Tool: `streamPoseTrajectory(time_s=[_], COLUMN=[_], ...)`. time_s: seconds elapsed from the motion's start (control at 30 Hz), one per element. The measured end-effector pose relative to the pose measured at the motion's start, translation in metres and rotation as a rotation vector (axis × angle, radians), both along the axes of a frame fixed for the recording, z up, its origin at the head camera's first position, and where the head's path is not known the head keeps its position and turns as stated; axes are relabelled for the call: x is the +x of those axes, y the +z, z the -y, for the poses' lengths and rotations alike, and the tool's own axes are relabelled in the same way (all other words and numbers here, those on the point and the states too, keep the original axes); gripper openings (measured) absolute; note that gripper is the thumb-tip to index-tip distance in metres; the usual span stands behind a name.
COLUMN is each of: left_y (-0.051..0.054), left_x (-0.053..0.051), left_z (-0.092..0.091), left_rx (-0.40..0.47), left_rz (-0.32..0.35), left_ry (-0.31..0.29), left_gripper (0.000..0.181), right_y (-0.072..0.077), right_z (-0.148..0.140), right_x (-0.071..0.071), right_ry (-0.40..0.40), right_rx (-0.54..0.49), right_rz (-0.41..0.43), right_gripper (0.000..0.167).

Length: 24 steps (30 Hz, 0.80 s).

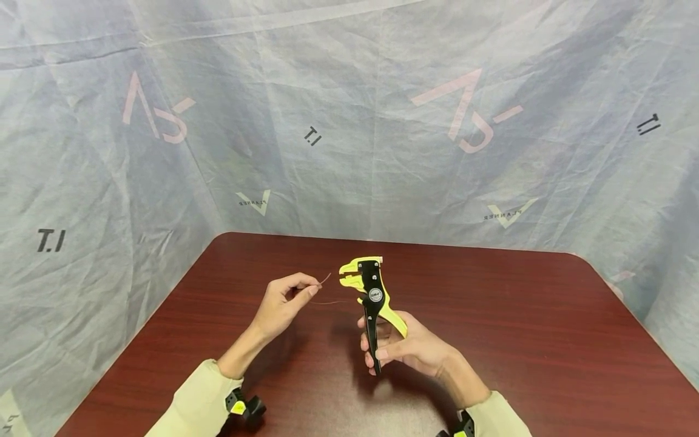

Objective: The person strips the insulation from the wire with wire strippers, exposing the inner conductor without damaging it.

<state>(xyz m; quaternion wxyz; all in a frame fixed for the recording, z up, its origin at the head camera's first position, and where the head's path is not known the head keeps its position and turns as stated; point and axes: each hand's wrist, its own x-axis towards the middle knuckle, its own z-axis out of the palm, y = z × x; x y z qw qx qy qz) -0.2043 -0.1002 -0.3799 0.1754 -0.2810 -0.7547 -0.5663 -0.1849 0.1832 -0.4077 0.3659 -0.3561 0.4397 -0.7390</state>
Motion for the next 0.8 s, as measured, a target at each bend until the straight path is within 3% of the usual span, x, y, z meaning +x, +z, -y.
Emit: streamPoseTrajectory(time_s=[0.3,0.8], left_y=[0.0044,0.0024], left_x=[0.0043,0.0054], left_z=[-0.0007,-0.0013], left_rx=[-0.002,-0.028], left_rz=[0.026,-0.011], left_ry=[-0.032,-0.074], left_gripper=[0.01,0.013], right_y=[-0.0056,-0.0073], right_z=[0.0016,0.0014], right_x=[-0.0035,-0.0044], right_ry=[0.099,0.117], right_rx=[-0.052,-0.064], right_rz=[0.007,0.02], right_gripper=[0.047,0.049])
